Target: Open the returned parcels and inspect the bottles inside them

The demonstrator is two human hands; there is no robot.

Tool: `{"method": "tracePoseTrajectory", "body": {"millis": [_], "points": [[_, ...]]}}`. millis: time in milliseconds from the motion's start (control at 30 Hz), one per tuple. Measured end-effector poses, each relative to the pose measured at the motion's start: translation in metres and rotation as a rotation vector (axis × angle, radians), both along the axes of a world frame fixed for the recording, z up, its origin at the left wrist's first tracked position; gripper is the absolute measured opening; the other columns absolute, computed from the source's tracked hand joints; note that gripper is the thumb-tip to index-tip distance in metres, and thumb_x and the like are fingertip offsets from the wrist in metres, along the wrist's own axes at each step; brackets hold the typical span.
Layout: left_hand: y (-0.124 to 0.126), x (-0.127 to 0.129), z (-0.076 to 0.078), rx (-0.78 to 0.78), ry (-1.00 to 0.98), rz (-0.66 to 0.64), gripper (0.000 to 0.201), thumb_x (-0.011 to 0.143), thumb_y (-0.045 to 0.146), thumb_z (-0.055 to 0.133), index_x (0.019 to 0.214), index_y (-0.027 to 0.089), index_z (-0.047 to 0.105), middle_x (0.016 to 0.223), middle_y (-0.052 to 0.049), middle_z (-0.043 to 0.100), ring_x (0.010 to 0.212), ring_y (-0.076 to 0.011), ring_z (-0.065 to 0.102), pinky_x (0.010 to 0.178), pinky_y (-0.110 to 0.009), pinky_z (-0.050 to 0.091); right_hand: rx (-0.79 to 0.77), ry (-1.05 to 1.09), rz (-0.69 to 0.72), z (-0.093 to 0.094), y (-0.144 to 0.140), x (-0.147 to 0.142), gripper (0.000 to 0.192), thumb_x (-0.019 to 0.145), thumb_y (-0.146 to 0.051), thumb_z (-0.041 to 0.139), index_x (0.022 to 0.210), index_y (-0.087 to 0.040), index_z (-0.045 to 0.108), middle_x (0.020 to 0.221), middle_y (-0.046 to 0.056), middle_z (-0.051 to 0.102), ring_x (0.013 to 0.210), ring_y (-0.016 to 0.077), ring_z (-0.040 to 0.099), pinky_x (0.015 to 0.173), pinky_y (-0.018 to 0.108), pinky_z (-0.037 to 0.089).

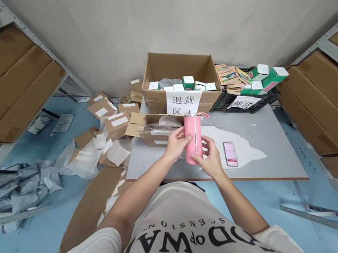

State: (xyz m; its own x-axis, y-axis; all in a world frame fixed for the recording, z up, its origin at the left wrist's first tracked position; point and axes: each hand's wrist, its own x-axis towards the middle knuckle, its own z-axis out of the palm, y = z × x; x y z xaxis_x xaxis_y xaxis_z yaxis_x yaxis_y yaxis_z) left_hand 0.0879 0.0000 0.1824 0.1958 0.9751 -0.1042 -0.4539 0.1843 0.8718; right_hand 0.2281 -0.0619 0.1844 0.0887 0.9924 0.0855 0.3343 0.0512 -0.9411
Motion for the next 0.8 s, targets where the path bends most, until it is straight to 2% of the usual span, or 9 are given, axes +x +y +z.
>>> {"method": "tracePoseTrajectory", "body": {"millis": [67, 167, 267, 367, 433, 500, 567, 667, 800], "points": [[-0.004, 0.003, -0.002, -0.012, 0.008, 0.019, 0.064, 0.064, 0.036, 0.081, 0.12, 0.015, 0.058, 0.114, -0.013, 0.067, 0.1, -0.0253, 0.065, 0.087, -0.039, 0.053, -0.015, -0.032, -0.063, -0.003, 0.002, -0.006, 0.071, 0.062, -0.044, 0.077, 0.123, -0.024, 0.046, 0.129, 0.012, 0.051, 0.105, 0.026, 0.058, 0.075, 0.039, 0.056], [-0.007, 0.003, -0.005, -0.025, 0.012, 0.03, 0.068, 0.063, 0.034, 0.082, 0.123, 0.016, 0.056, 0.117, -0.013, 0.066, 0.104, -0.0256, 0.064, 0.088, -0.038, 0.052, -0.018, 0.006, -0.113, -0.01, 0.004, -0.009, 0.065, 0.062, -0.043, 0.077, 0.116, -0.023, 0.046, 0.125, 0.011, 0.052, 0.101, 0.0238, 0.059, 0.071, 0.035, 0.056], [-0.006, -0.002, -0.007, -0.047, 0.001, 0.015, 0.064, 0.067, 0.039, 0.079, 0.123, 0.018, 0.058, 0.12, -0.012, 0.065, 0.107, -0.0258, 0.062, 0.088, -0.037, 0.052, -0.019, 0.142, -0.111, -0.013, 0.007, -0.006, 0.062, 0.062, -0.042, 0.077, 0.113, -0.024, 0.046, 0.124, 0.011, 0.05, 0.098, 0.0212, 0.059, 0.069, 0.032, 0.055], [-0.006, -0.007, -0.012, -0.068, -0.045, -0.02, 0.056, 0.073, 0.047, 0.072, 0.121, 0.02, 0.06, 0.119, -0.011, 0.065, 0.108, -0.025, 0.062, 0.087, -0.036, 0.051, -0.003, 0.348, -0.069, -0.013, 0.011, 0.001, 0.062, 0.061, -0.043, 0.077, 0.112, -0.025, 0.045, 0.121, 0.01, 0.054, 0.096, 0.0206, 0.06, 0.075, 0.033, 0.052], [-0.009, -0.008, -0.016, -0.076, -0.079, -0.09, 0.055, 0.074, 0.05, 0.07, 0.12, 0.021, 0.061, 0.119, -0.011, 0.065, 0.109, -0.0247, 0.062, 0.086, -0.035, 0.051, -0.012, 0.497, -0.023, -0.015, 0.013, 0.005, 0.062, 0.063, -0.047, 0.074, 0.114, -0.026, 0.045, 0.112, 0.009, 0.059, 0.092, 0.0216, 0.061, 0.078, 0.037, 0.051], [-0.015, -0.005, -0.019, -0.103, -0.114, -0.22, 0.055, 0.076, 0.052, 0.068, 0.122, 0.022, 0.06, 0.121, -0.011, 0.064, 0.111, -0.0253, 0.061, 0.086, -0.035, 0.051, -0.032, 0.589, 0.004, -0.018, 0.014, 0.006, 0.061, 0.067, -0.053, 0.067, 0.117, -0.026, 0.044, 0.105, 0.008, 0.063, 0.088, 0.0227, 0.062, 0.078, 0.039, 0.05], [-0.024, 0.0, -0.02, -0.154, -0.166, -0.33, 0.057, 0.079, 0.053, 0.065, 0.128, 0.025, 0.056, 0.124, -0.01, 0.062, 0.114, -0.0265, 0.059, 0.085, -0.036, 0.052, -0.024, 0.586, -0.011, -0.024, 0.014, 0.006, 0.058, 0.071, -0.056, 0.06, 0.118, -0.026, 0.045, 0.105, 0.008, 0.063, 0.09, 0.024, 0.062, 0.079, 0.04, 0.05], [-0.034, 0.003, -0.019, -0.225, -0.242, -0.395, 0.061, 0.081, 0.054, 0.062, 0.135, 0.03, 0.048, 0.129, -0.009, 0.059, 0.115, -0.0277, 0.058, 0.084, -0.038, 0.054, 0.03, 0.482, -0.021, -0.035, 0.014, 0.007, 0.057, 0.077, -0.059, 0.049, 0.121, -0.024, 0.047, 0.118, 0.008, 0.059, 0.108, 0.0263, 0.057, 0.092, 0.042, 0.046], [-0.033, -0.002, -0.018, -0.237, -0.248, -0.434, 0.058, 0.078, 0.052, 0.066, 0.129, 0.026, 0.054, 0.125, -0.011, 0.061, 0.113, -0.0281, 0.06, 0.085, -0.039, 0.053, 0.014, 0.268, 0.057, -0.045, 0.017, 0.014, 0.063, 0.083, -0.065, 0.037, 0.13, -0.025, 0.048, 0.135, 0.007, 0.051, 0.128, 0.0256, 0.043, 0.108, 0.045, 0.033]]}}
